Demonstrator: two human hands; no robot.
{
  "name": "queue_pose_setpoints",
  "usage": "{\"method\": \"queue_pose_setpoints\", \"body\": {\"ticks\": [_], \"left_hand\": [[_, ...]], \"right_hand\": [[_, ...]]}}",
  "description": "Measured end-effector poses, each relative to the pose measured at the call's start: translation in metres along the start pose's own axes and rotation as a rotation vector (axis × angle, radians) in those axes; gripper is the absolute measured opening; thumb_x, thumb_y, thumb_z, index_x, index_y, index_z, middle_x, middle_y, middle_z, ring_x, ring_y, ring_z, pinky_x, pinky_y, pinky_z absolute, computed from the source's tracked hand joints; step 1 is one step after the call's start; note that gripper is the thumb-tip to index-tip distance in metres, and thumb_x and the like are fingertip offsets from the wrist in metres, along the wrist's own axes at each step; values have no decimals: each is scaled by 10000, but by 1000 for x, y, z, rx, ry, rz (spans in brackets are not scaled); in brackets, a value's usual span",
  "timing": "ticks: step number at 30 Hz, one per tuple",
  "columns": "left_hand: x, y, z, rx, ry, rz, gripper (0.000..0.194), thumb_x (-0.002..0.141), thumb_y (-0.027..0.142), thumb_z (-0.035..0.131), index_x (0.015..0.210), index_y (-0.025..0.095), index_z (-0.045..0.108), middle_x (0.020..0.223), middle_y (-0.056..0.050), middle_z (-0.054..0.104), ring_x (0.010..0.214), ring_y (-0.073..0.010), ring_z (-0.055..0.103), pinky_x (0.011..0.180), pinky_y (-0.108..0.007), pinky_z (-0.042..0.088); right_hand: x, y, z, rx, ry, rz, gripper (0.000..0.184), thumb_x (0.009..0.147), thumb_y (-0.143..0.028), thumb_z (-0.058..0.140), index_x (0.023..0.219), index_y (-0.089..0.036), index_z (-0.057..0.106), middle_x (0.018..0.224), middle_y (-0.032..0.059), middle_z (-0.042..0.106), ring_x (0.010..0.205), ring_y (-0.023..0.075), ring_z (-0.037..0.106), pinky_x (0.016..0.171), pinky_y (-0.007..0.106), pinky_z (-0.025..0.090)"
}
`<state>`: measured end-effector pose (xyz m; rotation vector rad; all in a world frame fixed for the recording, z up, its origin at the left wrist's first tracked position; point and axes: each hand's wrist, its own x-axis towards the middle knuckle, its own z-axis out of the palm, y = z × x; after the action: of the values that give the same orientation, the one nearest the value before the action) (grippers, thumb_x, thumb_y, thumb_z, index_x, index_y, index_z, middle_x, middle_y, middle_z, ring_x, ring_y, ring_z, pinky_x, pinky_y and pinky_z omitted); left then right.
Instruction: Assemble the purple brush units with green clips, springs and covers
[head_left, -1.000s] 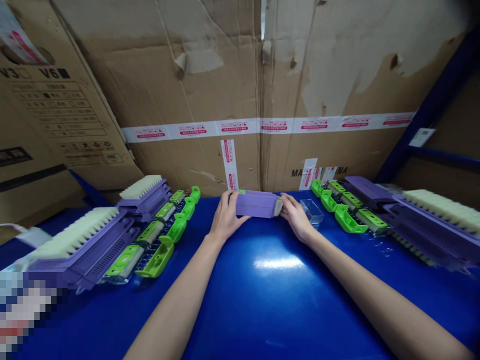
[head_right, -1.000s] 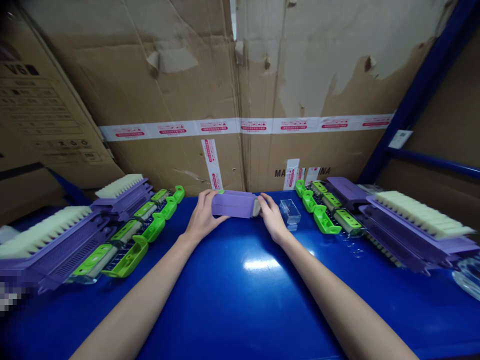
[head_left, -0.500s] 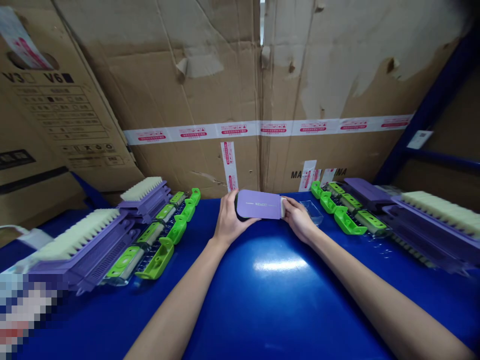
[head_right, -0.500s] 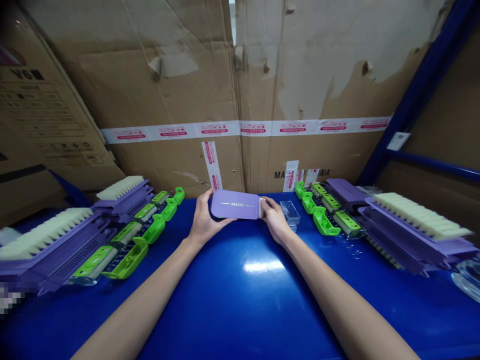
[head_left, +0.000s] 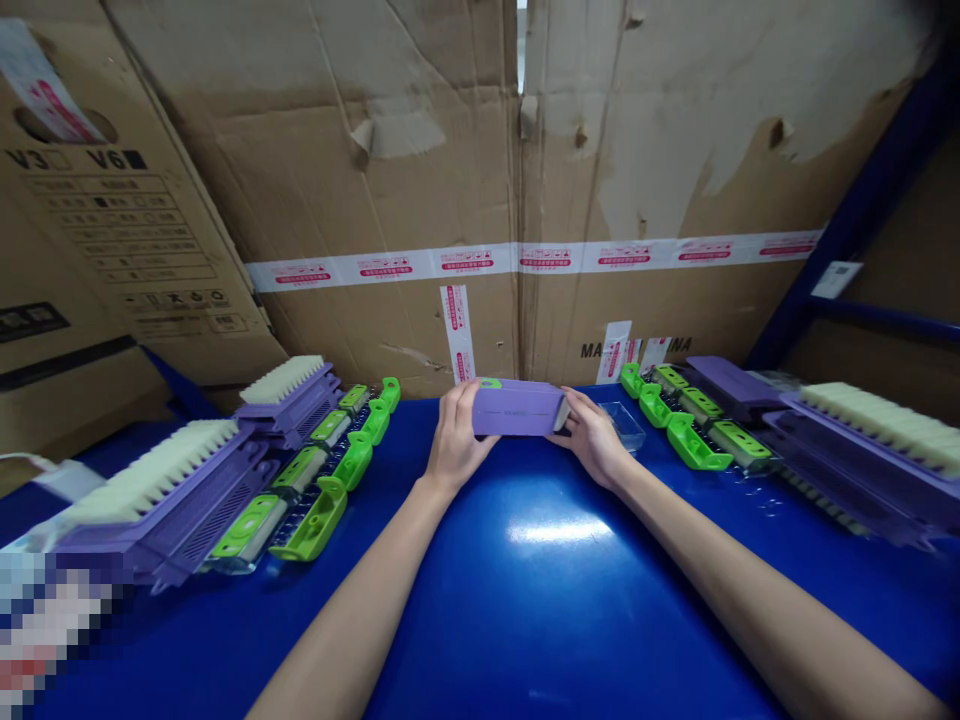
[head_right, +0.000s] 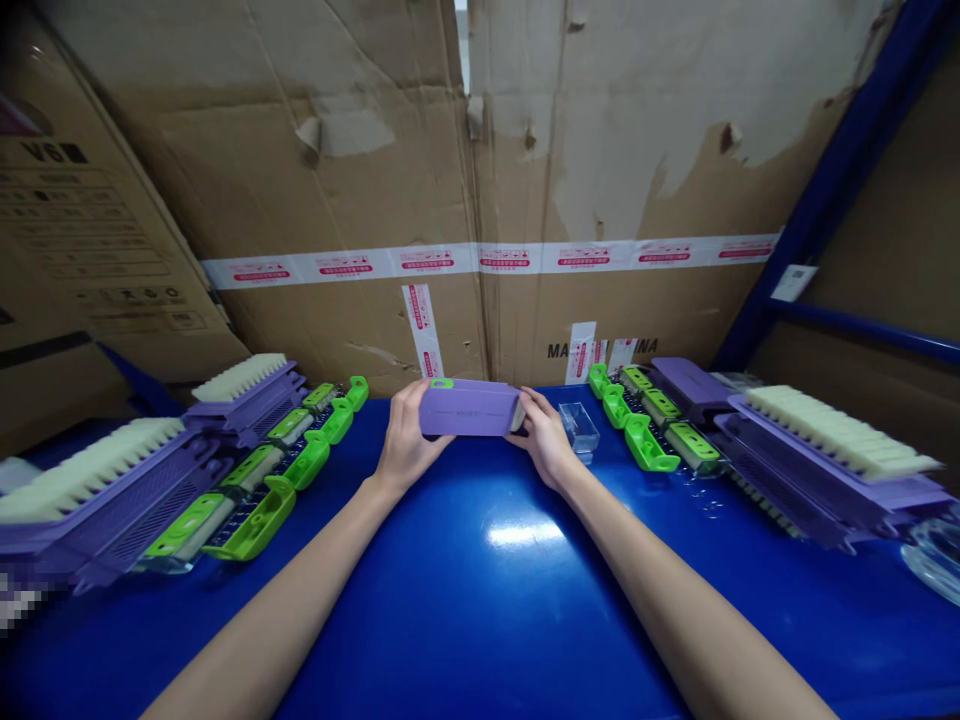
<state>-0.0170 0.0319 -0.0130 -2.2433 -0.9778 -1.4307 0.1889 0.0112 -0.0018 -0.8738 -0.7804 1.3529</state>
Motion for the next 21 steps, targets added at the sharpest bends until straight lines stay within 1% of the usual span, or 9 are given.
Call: {"method": "queue_pose_setpoints", "body": {"ticks": [2,4,6,9,11,15,18,21], "left_hand": [[0,2,-1,6,-10,38,830,753,193,681,1426,196,193,1273,-159,464,1235,-294,447,1019,-477,416],[0,3,-2,3,-18,43,844,765,191,670,1439,206,161,1299,-165,443,1259,-295,433,1030,-475,408],[0,3,-2,-9,-10,4,844,757,205,682,1434,198,179,1321,-175,408,1275,-300,420,1042,-474,399],[0,2,-2,-39,3,-55,809,730,256,717,1393,180,261,1325,-181,386,1281,-306,413,1047,-473,395],[0,1,-1,-57,2,-65,791,710,319,735,1360,176,308,1306,-176,407,1262,-305,433,1038,-474,404],[3,9,-1,-94,4,-97,833,648,459,760,1315,166,356,1241,-162,477,1210,-302,477,1014,-468,425],[3,18,1,-128,-11,-145,910,630,502,759,1351,168,316,1248,-164,495,1212,-297,480,1011,-452,429],[2,21,4,-148,-58,-180,974,625,507,760,1395,173,264,1294,-174,482,1237,-300,466,1018,-452,422]], "right_hand": [[-1,1,1,23,-2,9,287,749,-415,646,988,-279,566,958,-16,663,888,167,601,784,377,499],[-1,2,1,43,5,16,282,732,-404,670,960,-273,568,895,-24,662,850,163,606,780,377,502],[0,3,0,60,27,24,289,714,-375,694,950,-267,566,840,-29,656,817,162,609,770,375,509],[1,2,0,73,63,38,298,706,-340,703,957,-261,564,803,-28,649,808,165,613,755,375,523],[1,2,0,60,68,44,289,720,-348,689,965,-259,564,818,-21,649,826,170,615,739,375,536],[-1,2,1,-29,25,44,298,750,-374,666,1004,-256,562,948,6,641,854,173,614,665,356,576],[-1,3,2,-103,57,59,334,754,-323,672,1052,-245,543,993,28,624,811,169,619,581,335,595],[1,4,2,-134,95,81,337,779,-293,650,1085,-228,526,1001,47,614,763,164,622,525,325,602]]}}
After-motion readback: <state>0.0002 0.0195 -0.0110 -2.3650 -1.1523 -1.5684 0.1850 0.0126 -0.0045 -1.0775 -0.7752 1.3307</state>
